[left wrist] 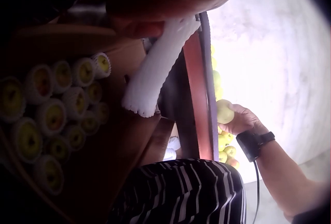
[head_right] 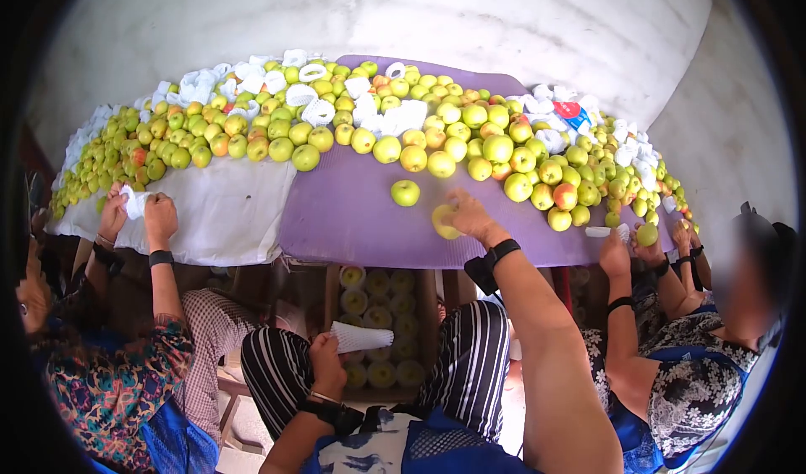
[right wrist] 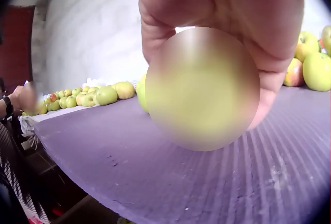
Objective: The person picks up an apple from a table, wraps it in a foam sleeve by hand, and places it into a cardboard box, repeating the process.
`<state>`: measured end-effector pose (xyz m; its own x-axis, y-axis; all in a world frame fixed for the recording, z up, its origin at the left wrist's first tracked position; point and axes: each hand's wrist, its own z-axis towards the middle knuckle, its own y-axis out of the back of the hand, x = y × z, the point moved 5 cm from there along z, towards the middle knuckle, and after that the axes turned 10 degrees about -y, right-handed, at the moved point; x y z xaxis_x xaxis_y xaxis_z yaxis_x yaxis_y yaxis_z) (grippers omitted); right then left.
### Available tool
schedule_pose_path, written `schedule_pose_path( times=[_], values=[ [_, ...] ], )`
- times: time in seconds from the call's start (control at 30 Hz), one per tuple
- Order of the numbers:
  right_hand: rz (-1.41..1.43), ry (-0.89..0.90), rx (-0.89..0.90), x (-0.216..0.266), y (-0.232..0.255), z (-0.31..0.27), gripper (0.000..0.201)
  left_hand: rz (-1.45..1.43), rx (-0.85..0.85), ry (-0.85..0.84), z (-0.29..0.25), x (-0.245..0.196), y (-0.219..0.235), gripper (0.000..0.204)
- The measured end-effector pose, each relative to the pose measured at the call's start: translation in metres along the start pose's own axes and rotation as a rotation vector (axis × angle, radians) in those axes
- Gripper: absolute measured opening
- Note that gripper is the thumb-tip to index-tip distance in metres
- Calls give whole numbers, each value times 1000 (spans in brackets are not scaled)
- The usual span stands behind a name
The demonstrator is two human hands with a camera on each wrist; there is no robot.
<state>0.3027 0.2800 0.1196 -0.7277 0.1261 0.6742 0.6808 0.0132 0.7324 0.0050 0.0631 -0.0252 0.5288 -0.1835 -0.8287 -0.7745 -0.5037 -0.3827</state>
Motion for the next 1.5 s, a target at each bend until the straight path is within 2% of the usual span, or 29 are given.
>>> schedule_pose_path(
  times=[0.07,0.17,0.2,0.27,0.3,0.37,0.4,0.47,0.6,0.67,0.7,0.77,0.87,1.0,1.07,1.1,1.17,1.4,1.47,1.5],
  values=[
    [109,-173,249,15,-6,-20,49,37,28,-36,0,0,0,5],
    [13,-273,329,14,-19,-25,54,34,17,-69,1,1,0,7],
    [13,-271,338,14,-23,-28,54,36,15,-83,2,1,1,8],
    [-35,-133,208,19,-28,-35,54,85,-23,-81,2,3,4,7],
    [-34,-134,230,24,-33,-48,54,94,-34,-90,4,7,6,8],
    [615,-167,443,45,-45,-84,46,108,-65,-95,6,11,12,8],
    [616,-174,461,45,-57,-98,46,151,-51,-102,7,12,12,10],
    [960,-152,567,46,-82,-133,47,202,-44,-103,7,11,12,12],
    [1203,-288,687,42,-127,-188,51,226,-48,-108,12,17,16,12],
    [1317,-334,755,40,-146,-205,51,415,-16,-236,17,20,18,11],
    [1323,-334,754,38,-153,-210,51,421,-15,-237,15,20,17,11],
    [1371,-296,907,40,-167,-221,52,713,-10,-384,11,12,12,12],
    [1319,-325,982,35,-178,-230,52,670,25,-431,4,7,3,14],
    [1337,-362,991,9,-198,-226,48,703,113,-441,8,25,5,13],
    [1332,-392,1019,3,-200,-222,44,223,230,-204,7,37,3,9],
    [1335,-392,1021,4,-198,-222,44,226,229,-205,4,32,3,9],
    [1353,-468,946,3,-192,-220,41,131,290,13,-3,32,0,9],
    [1317,-479,735,-12,-192,-211,41,229,351,-15,-11,21,-8,9],
    [1071,-465,598,-16,-194,-209,47,203,250,10,-6,25,-1,8],
    [1073,-464,603,-15,-196,-210,47,205,247,8,-5,26,0,8]
  ],
)
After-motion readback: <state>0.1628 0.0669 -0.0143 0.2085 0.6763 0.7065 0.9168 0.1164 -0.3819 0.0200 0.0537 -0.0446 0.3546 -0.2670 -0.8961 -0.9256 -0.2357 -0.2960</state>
